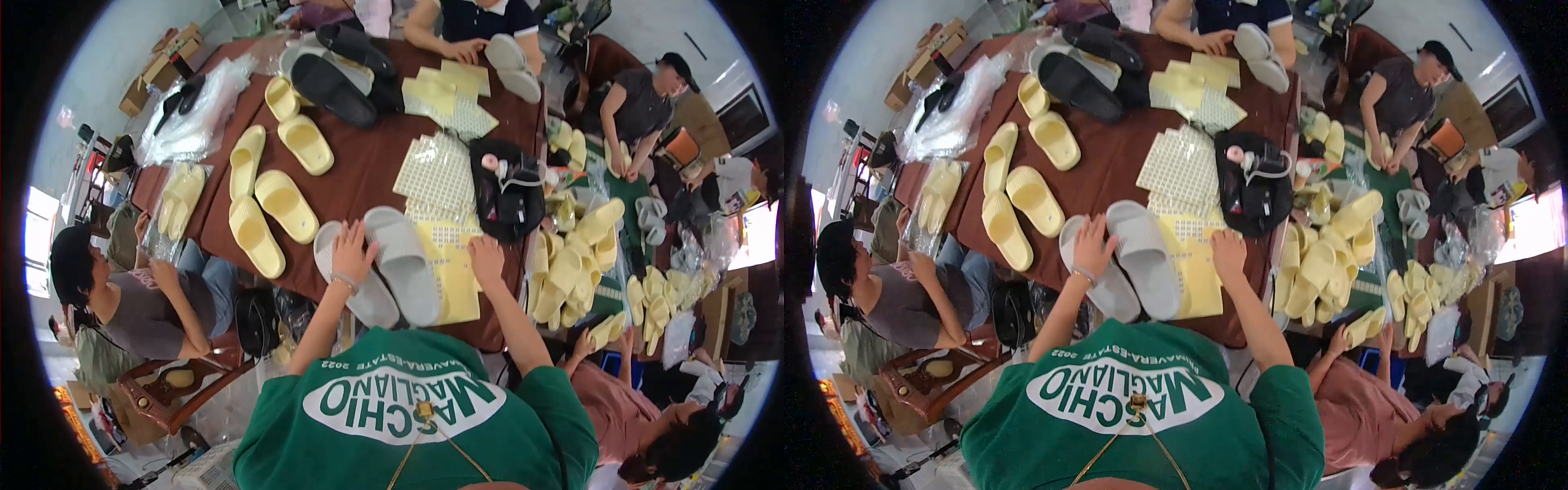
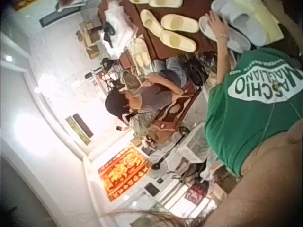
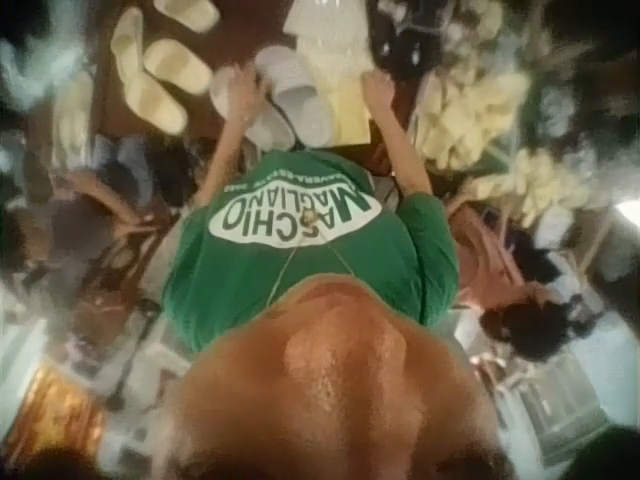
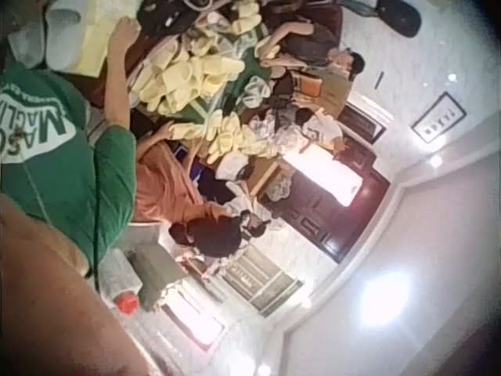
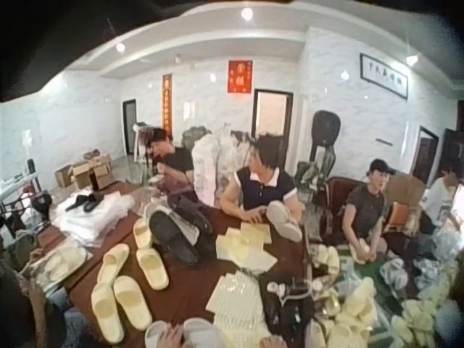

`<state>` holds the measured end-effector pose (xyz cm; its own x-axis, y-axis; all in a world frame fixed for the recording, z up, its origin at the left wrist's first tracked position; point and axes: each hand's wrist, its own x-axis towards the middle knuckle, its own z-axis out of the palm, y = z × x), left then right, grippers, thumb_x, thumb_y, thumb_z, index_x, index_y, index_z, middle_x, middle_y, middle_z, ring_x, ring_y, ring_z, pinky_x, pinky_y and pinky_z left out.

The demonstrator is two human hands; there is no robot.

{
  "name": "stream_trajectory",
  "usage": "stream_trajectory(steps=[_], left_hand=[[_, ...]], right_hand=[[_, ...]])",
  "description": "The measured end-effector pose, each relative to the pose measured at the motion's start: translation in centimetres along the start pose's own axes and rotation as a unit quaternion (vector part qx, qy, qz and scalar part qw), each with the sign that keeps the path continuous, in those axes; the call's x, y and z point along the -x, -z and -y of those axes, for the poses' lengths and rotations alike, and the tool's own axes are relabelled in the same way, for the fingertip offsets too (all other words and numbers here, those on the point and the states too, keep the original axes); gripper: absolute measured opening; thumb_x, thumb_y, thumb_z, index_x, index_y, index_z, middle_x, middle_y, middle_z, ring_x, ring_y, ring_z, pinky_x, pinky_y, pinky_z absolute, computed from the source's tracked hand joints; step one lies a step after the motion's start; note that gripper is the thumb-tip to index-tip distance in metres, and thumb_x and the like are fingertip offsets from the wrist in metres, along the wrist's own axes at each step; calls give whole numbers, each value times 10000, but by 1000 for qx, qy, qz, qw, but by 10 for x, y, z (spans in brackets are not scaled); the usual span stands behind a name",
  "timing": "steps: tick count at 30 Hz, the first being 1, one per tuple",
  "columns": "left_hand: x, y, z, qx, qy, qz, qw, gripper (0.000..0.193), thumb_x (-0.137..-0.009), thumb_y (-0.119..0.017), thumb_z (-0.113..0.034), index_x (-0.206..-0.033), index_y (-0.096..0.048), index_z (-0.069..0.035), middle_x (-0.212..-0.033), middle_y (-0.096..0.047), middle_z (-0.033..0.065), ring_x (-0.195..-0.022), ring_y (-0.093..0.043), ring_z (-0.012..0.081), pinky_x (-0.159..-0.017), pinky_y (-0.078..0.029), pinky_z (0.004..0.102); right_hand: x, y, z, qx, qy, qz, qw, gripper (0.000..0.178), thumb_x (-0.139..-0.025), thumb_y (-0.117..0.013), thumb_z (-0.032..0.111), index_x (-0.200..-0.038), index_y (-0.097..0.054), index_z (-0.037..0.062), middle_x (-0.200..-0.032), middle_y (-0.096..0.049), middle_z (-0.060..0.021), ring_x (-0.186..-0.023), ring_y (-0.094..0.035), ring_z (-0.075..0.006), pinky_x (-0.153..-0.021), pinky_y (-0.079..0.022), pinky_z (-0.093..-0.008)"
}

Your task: Inspecting slippers and applying size or quality stickers to the soles before preparing them for bagging.

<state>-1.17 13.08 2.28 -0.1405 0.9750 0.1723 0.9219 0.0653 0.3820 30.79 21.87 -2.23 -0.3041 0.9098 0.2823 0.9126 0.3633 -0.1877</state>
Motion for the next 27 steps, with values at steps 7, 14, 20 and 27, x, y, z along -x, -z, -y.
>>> stream_trajectory(steps=[7, 14, 20, 27], left_hand=[[4, 3, -9, -17, 19, 33, 999, 551, -913, -437, -455, -1273, -497, -42, -1317, -502, 120, -1317, -319, 337, -1081, -216, 491], [5, 2, -11, -7, 9, -1, 1000, 524, -910, -447, -440, -1237, -522, -37, -1277, -529, 120, -1282, -359, 342, -1072, -226, 494], [6, 2, -10, -3, 14, -5, 1000, 517, -910, -450, -434, -1234, -525, -38, -1275, -531, 119, -1282, -361, 337, -1076, -228, 485], [4, -1, -7, -7, 12, -5, 1000, 513, -905, -460, -438, -1229, -531, -47, -1271, -537, 108, -1283, -364, 330, -1075, -233, 487]], right_hand=[[-8, 11, -1, -71, 9, 39, 997, 124, -770, -640, 184, -828, -546, 127, -846, -534, -58, -846, -552, -269, -718, -427, -401], [-8, 8, -8, -125, 3, 63, 990, 141, -771, -638, 160, -850, -534, 107, -861, -548, -82, -829, -564, -298, -700, -433, -420], [-7, -2, -13, -130, -17, 49, 990, 138, -787, -628, 169, -846, -521, 106, -878, -535, -75, -854, -566, -287, -702, -417, -422], [-8, 1, -13, -126, -3, 85, 988, 138, -799, -621, 172, -866, -523, 99, -892, -533, -82, -839, -567, -293, -694, -425, -426]])
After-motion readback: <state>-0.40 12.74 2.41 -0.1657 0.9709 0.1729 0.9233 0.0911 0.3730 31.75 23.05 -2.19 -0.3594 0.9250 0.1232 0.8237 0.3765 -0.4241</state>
